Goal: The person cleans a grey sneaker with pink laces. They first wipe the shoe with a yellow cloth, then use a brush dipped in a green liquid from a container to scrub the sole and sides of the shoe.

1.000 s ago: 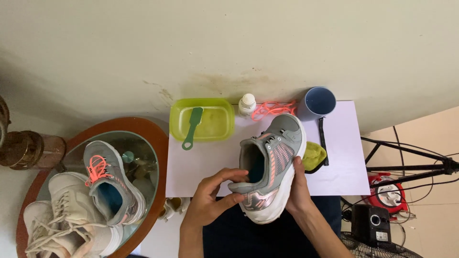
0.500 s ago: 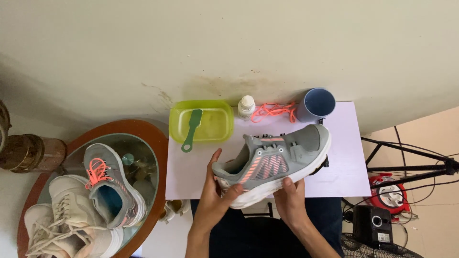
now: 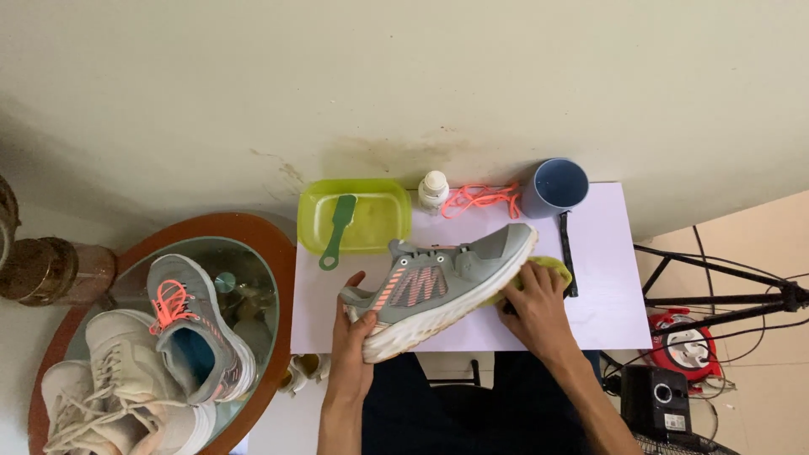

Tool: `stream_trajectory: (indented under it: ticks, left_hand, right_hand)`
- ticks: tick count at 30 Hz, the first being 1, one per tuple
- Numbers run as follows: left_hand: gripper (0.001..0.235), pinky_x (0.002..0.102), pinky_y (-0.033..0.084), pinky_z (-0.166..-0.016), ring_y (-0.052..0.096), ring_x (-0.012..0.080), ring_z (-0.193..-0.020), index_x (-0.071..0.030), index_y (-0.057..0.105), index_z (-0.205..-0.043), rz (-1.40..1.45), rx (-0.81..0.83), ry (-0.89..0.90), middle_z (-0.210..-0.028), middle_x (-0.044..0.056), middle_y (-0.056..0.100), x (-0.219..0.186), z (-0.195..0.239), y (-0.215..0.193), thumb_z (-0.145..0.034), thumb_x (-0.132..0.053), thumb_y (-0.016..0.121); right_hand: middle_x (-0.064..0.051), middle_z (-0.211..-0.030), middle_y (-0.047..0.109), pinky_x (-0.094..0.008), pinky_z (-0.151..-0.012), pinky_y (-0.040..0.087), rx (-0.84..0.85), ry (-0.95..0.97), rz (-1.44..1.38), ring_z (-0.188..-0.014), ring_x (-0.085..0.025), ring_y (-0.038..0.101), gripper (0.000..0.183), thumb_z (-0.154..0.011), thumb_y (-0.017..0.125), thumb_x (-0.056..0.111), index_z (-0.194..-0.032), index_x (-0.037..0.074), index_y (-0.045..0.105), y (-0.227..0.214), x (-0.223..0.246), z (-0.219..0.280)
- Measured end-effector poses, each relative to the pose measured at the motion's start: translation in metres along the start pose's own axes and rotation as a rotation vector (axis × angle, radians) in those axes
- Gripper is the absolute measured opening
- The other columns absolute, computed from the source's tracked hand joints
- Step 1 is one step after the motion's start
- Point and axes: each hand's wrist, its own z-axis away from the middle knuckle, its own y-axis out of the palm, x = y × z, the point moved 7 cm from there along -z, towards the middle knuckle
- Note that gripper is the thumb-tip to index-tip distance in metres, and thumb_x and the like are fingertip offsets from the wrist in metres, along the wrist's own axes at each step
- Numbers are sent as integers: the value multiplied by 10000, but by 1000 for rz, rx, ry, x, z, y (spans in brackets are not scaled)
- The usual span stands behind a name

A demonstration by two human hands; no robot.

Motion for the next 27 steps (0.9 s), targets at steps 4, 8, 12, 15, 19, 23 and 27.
stream_trajectory:
  ticks: [4, 8, 12, 15, 19, 23, 27]
  left_hand:
    - [758, 357, 498, -901, 638, 293, -1102, -158, 440, -1519, -39, 13, -7, -1191, 163, 632, -2, 0, 8, -797, -203, 663]
    - [811, 360, 521, -886, 648, 271, -1069, -163, 438, -1500, -131, 78, 48, -1148, 137, 628, -8, -4, 16, -755, -287, 735]
    - [779, 324, 506, -933, 630, 233, -1071, -171, 466, -1486, -246, 116, 42, -1162, 118, 608, -8, -6, 31, -760, -263, 735]
    - [706, 300, 483, -1000, 615, 208, -1154, -189, 512, -1437, -424, 106, 22, -1231, 101, 625, -7, -8, 45, -775, -305, 727]
    - [690, 269, 418, -1040, 546, 160, -1185, -196, 498, -1466, -554, 173, -68, -1231, 42, 565, -4, -12, 69, -820, -358, 678]
    - [898, 564, 160, -1222, 219, 500, -1506, -40, 304, -1607, -546, 257, 44, -1585, 359, 295, -14, -12, 86, -897, -393, 726]
    - [874, 544, 222, -1228, 276, 446, -1508, -70, 295, -1617, -760, 175, -24, -1604, 313, 318, -18, -20, 76, -929, -442, 686]
  right_hand:
    - [-126, -1041, 528, -460, -823, 353, -113, 58, -345, -977, -345, 453, 338, -657, 837, 60, -795, 113, 534, -37, -11, -5]
    - [-226, -1257, 548, -470, -932, 483, -246, 416, -399, -1136, -391, 553, 488, -686, 512, -63, -1126, 55, 687, -87, -45, -3]
    - [-162, -1265, 554, -487, -817, 523, -235, 716, -277, -1165, -342, 580, 442, -845, 583, -9, -1229, 134, 748, -111, -73, 12]
    - [-282, -1270, 517, -534, -974, 478, -135, 684, -267, -1185, -448, 522, 496, -874, 617, 53, -1366, 67, 673, -92, -91, 23]
    - [-259, -1463, 449, -681, -1094, 229, -77, 622, -192, -1370, -439, 385, 743, -770, 612, 196, -1506, 142, 524, -82, -87, 23]
    - [-166, -1446, 522, -621, -1198, 143, 5, 312, -259, -1434, -368, 444, 910, -604, 643, -90, -1470, 177, 565, -88, -52, -1]
    - [20, -1329, 662, -554, -1283, 80, 135, 271, -374, -1353, -208, 558, 835, -648, 673, -68, -1390, 314, 637, -82, -30, -8]
